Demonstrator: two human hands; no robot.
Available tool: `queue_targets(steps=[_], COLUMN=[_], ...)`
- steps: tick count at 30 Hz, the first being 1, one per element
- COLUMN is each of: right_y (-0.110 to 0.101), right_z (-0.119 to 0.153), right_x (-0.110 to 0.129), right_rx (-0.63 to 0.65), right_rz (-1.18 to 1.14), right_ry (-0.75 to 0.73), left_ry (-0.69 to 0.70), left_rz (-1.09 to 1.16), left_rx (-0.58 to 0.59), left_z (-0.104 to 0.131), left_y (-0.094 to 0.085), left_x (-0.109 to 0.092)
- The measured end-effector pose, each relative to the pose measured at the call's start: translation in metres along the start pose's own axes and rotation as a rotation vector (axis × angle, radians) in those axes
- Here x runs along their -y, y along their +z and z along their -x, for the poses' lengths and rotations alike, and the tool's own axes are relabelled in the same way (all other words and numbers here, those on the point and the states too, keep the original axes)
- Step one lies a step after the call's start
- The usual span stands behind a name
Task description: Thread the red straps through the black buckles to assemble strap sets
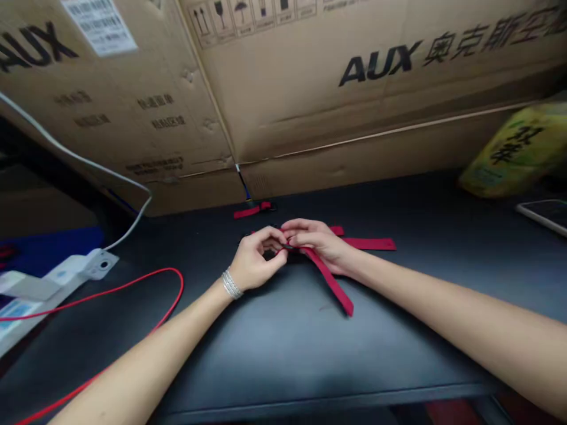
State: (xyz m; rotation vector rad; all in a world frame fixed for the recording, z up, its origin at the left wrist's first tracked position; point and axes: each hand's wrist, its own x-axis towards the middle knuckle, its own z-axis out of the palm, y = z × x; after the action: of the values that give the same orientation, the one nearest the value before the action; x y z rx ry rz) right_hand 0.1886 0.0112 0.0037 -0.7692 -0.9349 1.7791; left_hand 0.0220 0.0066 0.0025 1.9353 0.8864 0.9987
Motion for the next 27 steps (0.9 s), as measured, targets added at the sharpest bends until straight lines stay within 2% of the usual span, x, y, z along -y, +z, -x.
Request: queue_targets(steps=[7,11,18,27], right_y=[-0.003,-0.003,-0.01,-0.009], right_z=[-0.003,-0.005,-0.008,-0.009], right_x=[-0.002,-0.004,-0.008,-0.01], right_rx=[-0.071,-0.089,-0.034,-0.053], right_rz=[-0.047,-0.032,0.047,0.249], right_ry=[-0.009,-0.018,-0.086,-0.234], left_ry=[0.009,-0.019,-0.152,-0.14], left_rz=[-0.021,0.056,0.236,0.194], left_rx=[-0.144,-0.14,-0.147,-0.154], left_z=[-0.004,-0.002,-0.003,-0.005], left_y=[-0.002,0.0,0.003,0.0], left_x=[0.005,0.004,0.005,0.004])
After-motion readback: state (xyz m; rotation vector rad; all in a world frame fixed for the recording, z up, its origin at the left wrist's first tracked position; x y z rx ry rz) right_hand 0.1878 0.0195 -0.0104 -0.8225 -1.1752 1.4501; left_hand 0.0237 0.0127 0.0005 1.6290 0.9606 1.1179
